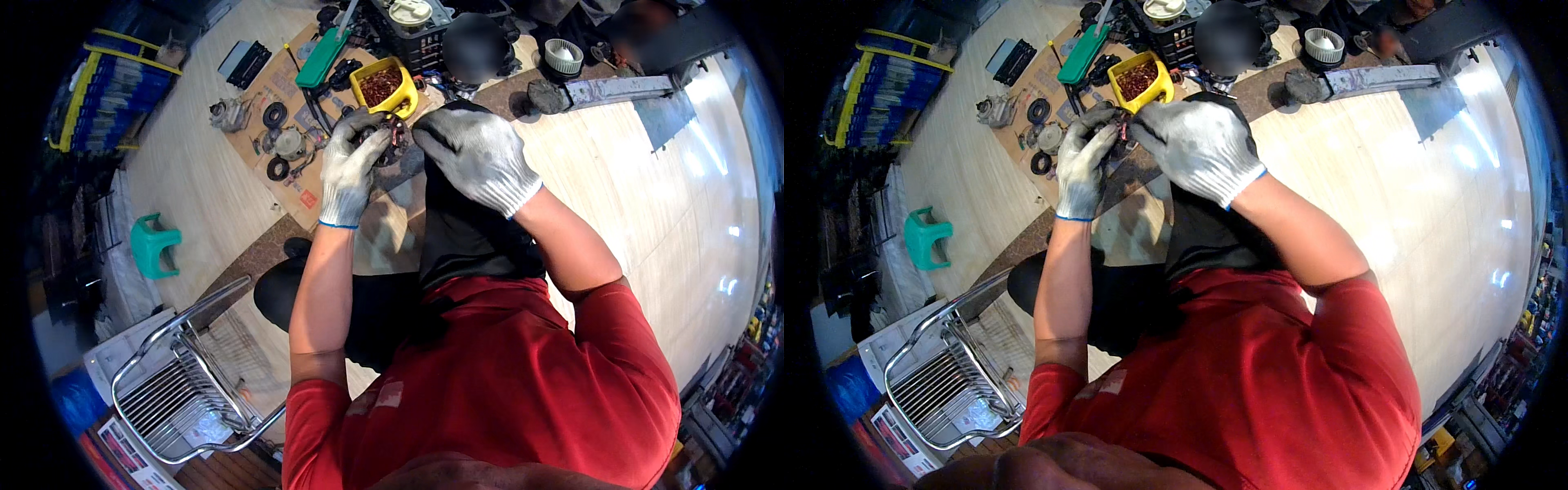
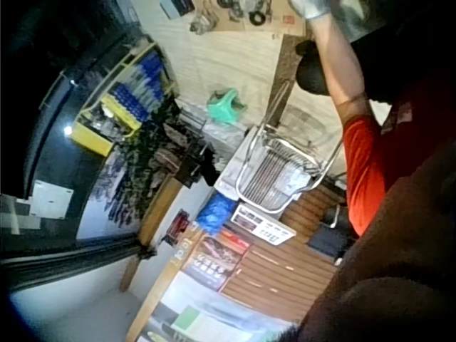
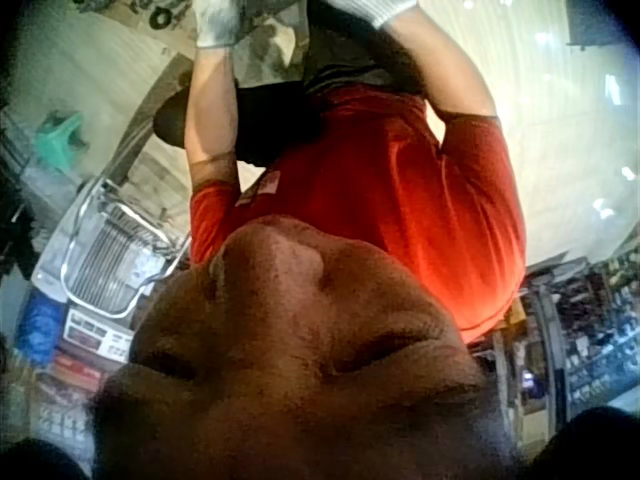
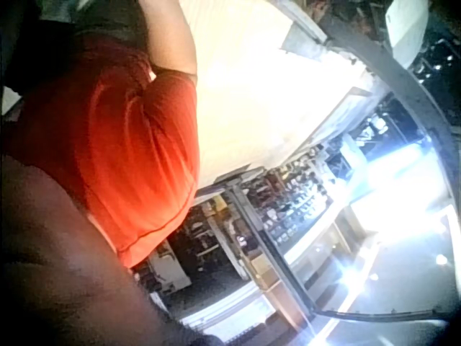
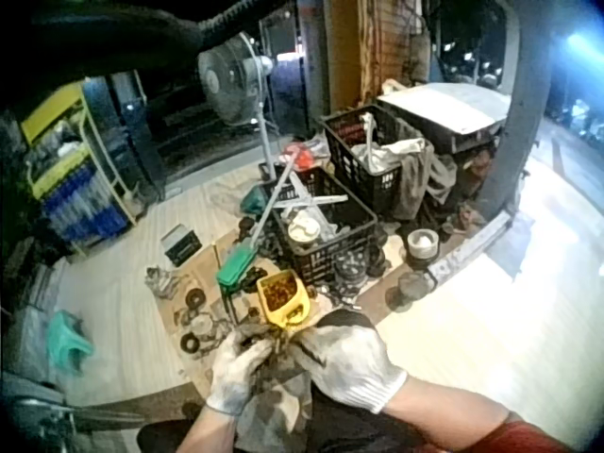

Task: The person is repairing a motor stator by winding copper wires and adjusting the components using pliers and their hands.

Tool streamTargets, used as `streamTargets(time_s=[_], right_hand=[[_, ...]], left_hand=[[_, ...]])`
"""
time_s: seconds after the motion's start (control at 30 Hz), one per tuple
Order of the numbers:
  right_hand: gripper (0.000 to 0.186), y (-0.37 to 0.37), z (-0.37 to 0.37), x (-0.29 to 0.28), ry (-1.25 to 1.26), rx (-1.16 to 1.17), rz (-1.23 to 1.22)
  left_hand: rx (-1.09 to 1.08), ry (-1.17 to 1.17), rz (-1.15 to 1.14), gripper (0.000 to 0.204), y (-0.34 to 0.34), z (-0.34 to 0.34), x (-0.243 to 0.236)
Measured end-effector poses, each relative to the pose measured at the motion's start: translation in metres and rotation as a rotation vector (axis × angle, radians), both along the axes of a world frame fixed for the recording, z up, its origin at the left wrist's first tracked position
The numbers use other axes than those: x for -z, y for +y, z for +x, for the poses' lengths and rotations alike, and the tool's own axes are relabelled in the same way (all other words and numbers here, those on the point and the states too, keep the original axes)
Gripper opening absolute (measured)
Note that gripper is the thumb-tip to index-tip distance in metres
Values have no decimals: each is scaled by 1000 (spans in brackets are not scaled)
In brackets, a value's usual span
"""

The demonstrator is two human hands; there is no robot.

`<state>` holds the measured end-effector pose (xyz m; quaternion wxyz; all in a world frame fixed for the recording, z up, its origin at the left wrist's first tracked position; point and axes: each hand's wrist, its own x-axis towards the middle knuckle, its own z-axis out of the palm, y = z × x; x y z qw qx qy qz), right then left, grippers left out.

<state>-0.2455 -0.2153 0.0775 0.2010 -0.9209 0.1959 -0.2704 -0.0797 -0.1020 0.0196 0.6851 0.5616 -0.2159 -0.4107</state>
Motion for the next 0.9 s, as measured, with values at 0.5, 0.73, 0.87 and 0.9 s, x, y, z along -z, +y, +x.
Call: streamTargets(time_s=[0.5, 0.73, 0.87, 0.9], right_hand=[[21, 23, -33, 36, 59, -45, 118], [22, 14, -28, 25, -13, 22, 136], [27, -2, -30, 27, 18, 115, 219], [28, -6, -32, 32, 32, 122, 215]], left_hand=[[-242, 94, -112, 31, -2, 7, 17], [-203, -374, 65, 36, 2, 7, 4], [-136, -339, 64, 37, 2, 10, 8], [-133, -228, 6, 34, 2, 9, 7]])
